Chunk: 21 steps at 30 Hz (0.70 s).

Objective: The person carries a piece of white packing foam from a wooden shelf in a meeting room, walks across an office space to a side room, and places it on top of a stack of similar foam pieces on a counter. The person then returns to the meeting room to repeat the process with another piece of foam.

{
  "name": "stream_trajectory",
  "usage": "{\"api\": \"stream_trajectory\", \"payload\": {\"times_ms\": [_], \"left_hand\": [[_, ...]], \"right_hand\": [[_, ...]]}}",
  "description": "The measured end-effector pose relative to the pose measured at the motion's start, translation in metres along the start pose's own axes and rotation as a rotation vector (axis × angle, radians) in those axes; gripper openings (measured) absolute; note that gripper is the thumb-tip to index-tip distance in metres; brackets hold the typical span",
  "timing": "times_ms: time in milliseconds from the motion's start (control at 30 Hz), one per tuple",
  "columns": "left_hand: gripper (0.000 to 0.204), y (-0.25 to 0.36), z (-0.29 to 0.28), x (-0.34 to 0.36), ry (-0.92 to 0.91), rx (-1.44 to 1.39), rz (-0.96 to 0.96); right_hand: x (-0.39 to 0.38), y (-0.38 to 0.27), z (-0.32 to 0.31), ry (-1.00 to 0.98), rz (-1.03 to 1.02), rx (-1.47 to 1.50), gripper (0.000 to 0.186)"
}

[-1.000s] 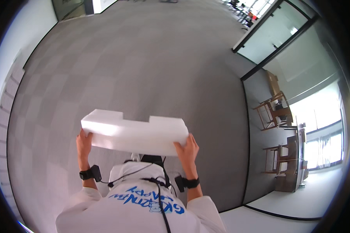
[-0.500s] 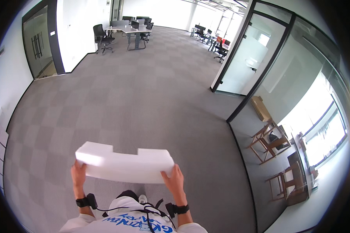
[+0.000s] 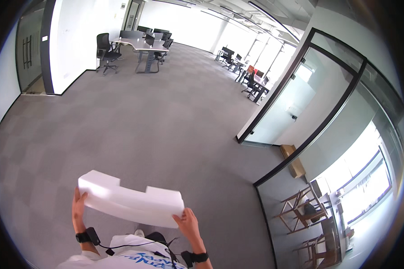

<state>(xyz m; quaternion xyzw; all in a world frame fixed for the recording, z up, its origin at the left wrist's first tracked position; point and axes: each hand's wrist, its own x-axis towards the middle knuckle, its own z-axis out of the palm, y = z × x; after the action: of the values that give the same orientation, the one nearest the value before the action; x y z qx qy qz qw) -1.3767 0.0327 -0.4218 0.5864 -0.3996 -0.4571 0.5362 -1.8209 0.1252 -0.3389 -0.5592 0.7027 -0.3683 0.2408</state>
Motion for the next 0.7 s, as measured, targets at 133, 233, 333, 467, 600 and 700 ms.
{"api": "stream_trajectory", "payload": {"times_ms": [133, 233, 333, 467, 600, 700], "left_hand": [[0.057, 0.057, 0.144, 0.152, -0.198, 0.585, 0.205], [0.038, 0.12, 0.231, 0.233, -0.425, 0.629, 0.244], [0.028, 0.103, 0.304, 0.333, -0.332, 0.743, 0.296], [0.029, 0.095, 0.344, 0.457, -0.221, 0.615, 0.213], [0.042, 0.053, 0.327, 0.579, -0.204, -0.101, 0.399], [0.032, 0.071, 0.372, 0.663, -0.175, -0.214, 0.357]], "right_hand": [[0.104, 0.071, -0.022, 0.215, 0.232, 0.294, 0.021], [0.183, 0.106, -0.026, 0.284, 0.333, 0.409, 0.021], [0.304, 0.129, -0.014, 0.261, 0.363, 0.323, 0.019], [0.476, 0.106, -0.019, 0.209, 0.251, 0.161, 0.014], [0.661, 0.075, -0.017, 0.228, -0.165, 0.516, 0.019], [0.8, 0.105, 0.0, 0.203, -0.145, 0.622, 0.019]]}}
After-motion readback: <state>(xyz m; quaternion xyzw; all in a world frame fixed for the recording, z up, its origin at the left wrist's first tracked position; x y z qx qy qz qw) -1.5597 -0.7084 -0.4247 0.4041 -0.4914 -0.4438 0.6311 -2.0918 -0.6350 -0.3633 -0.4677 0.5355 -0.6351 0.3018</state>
